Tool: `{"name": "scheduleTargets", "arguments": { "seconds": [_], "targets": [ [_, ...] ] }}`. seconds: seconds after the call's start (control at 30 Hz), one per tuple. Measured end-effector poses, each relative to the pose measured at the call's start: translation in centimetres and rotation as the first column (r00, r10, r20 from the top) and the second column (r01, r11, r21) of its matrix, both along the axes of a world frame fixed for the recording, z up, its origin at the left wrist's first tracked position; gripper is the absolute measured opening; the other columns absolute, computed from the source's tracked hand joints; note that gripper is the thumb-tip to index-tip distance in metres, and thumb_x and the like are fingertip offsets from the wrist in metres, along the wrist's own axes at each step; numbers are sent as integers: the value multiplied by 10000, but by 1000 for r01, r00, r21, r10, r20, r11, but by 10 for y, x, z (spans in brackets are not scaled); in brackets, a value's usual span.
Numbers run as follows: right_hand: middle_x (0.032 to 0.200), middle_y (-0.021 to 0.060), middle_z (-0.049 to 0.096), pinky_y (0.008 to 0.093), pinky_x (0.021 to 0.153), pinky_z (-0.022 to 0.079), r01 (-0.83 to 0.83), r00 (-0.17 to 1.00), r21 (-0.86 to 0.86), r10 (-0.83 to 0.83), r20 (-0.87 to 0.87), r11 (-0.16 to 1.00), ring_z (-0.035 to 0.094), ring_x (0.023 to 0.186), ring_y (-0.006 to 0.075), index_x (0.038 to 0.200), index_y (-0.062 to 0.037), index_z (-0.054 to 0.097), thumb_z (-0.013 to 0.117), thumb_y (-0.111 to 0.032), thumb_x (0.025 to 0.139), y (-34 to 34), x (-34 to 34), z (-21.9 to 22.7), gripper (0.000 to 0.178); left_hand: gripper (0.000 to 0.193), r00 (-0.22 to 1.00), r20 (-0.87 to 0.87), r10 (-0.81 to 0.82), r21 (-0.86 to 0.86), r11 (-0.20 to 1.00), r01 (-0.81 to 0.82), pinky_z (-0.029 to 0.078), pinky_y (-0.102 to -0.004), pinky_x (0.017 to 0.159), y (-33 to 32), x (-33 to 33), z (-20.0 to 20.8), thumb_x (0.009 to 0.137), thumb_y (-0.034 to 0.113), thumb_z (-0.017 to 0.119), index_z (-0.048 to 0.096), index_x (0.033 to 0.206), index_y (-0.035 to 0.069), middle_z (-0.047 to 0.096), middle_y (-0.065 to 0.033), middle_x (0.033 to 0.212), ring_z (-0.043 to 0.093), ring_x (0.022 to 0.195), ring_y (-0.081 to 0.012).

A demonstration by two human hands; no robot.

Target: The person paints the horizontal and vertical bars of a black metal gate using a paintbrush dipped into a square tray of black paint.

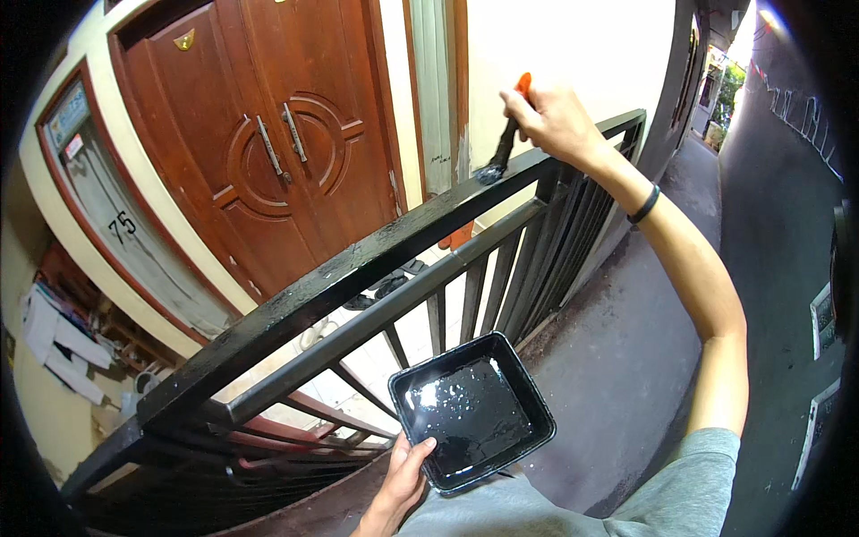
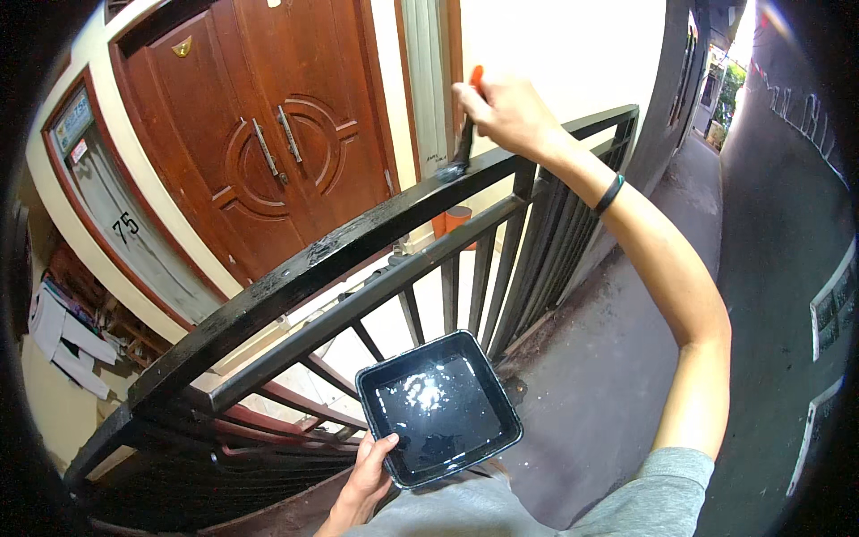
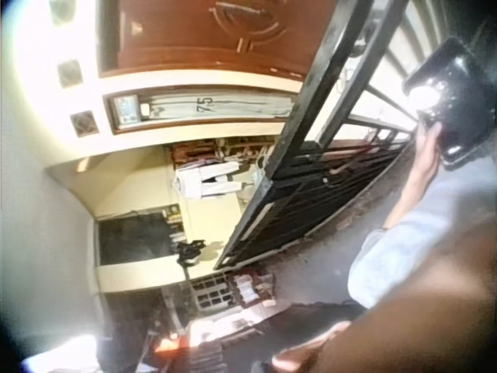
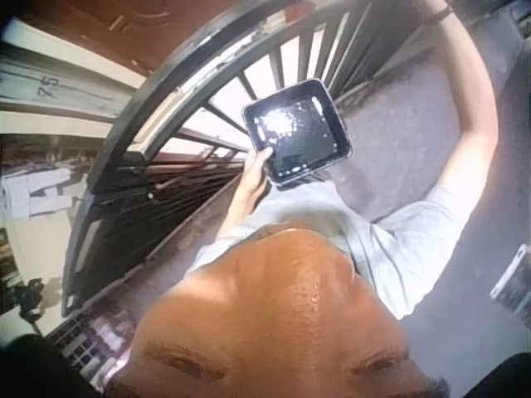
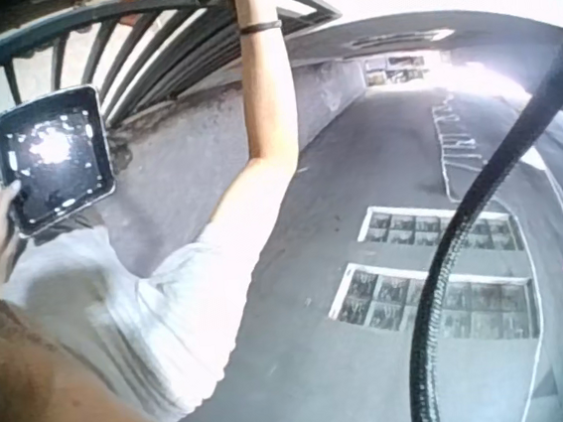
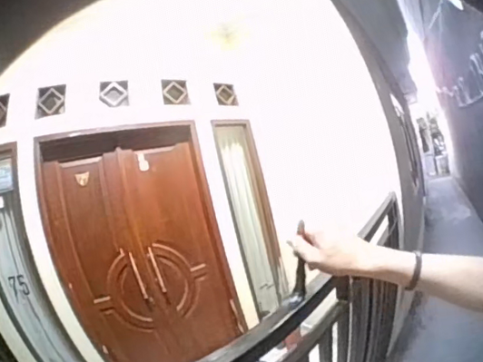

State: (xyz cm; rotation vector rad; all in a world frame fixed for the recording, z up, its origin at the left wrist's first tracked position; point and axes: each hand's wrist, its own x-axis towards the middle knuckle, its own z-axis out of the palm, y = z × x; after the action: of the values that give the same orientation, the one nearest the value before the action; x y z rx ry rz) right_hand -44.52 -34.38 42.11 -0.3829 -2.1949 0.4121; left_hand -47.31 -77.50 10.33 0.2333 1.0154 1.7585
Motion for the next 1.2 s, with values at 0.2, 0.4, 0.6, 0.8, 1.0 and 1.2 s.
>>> {"name": "scheduleTargets", "arguments": {
  "seconds": [0.2, 0.4, 0.6, 0.8, 1.0, 1.2],
  "targets": [
    [636, 204, 632, 433, 571, 529, 37, 999, 382, -44, 9, 923, 672, 575, 295, 830, 6, 672, 607, -275, 1067, -3, 12, 7, 373, 542, 1000, 27, -7, 7, 1000, 7, 446, -364, 1118, 39, 18, -4, 978, 83, 658, 450, 1473, 5, 602, -107, 1381, 573, 1275, -195],
    [605, 80, 644, 321, 512, 497, -244, 969, -118, 237, -67, 963, 643, 526, 138, 895, 11, 715, 575, -302, 1086, -36, 0, -6, 392, 518, 999, 45, -19, 7, 1000, 19, 444, -371, 1117, 66, 28, -2, 987, 76, 652, 456, 1462, 10, 611, -101, 1349, 572, 1255, -192],
    [504, 99, 558, 360, 422, 464, 130, 985, 470, -168, 40, 873, 583, 410, 198, 794, 1, 704, 548, -221, 1098, 27, 30, 17, 407, 519, 999, -15, -33, 14, 999, 34, 504, -377, 1068, 88, 28, -1, 981, 96, 661, 471, 1457, 16, 637, -94, 1312, 619, 1203, -191],
    [632, 70, 669, 311, 515, 517, -318, 938, -62, 305, -163, 946, 649, 523, 137, 916, 19, 718, 618, -280, 1068, -50, 12, -3, 350, 482, 992, 8, -126, -12, 992, 126, 473, -354, 1079, 105, 21, 8, 1009, 94, 664, 463, 1439, 14, 618, -83, 1308, 585, 1213, -164],
    [639, 92, 707, 305, 527, 526, 220, 974, -4, -220, -60, 976, 679, 549, 131, 948, 3, 763, 588, -391, 1064, 77, 61, -13, 447, 547, 955, -33, -295, 33, 955, 296, 439, -345, 1118, 144, 0, 14, 1012, 105, 664, 421, 1496, 28, 582, -88, 1385, 545, 1280, -167],
    [627, -14, 600, 199, 455, 373, 206, 961, -208, -238, -140, 956, 524, 503, 26, 947, -44, 698, 565, -313, 1103, 12, 154, -38, 338, 603, 933, -8, -359, 22, 933, 359, 428, -350, 1135, 177, 1, 4, 991, 140, 696, 414, 1510, 22, 582, -80, 1397, 543, 1290, -169]
  ]
}}
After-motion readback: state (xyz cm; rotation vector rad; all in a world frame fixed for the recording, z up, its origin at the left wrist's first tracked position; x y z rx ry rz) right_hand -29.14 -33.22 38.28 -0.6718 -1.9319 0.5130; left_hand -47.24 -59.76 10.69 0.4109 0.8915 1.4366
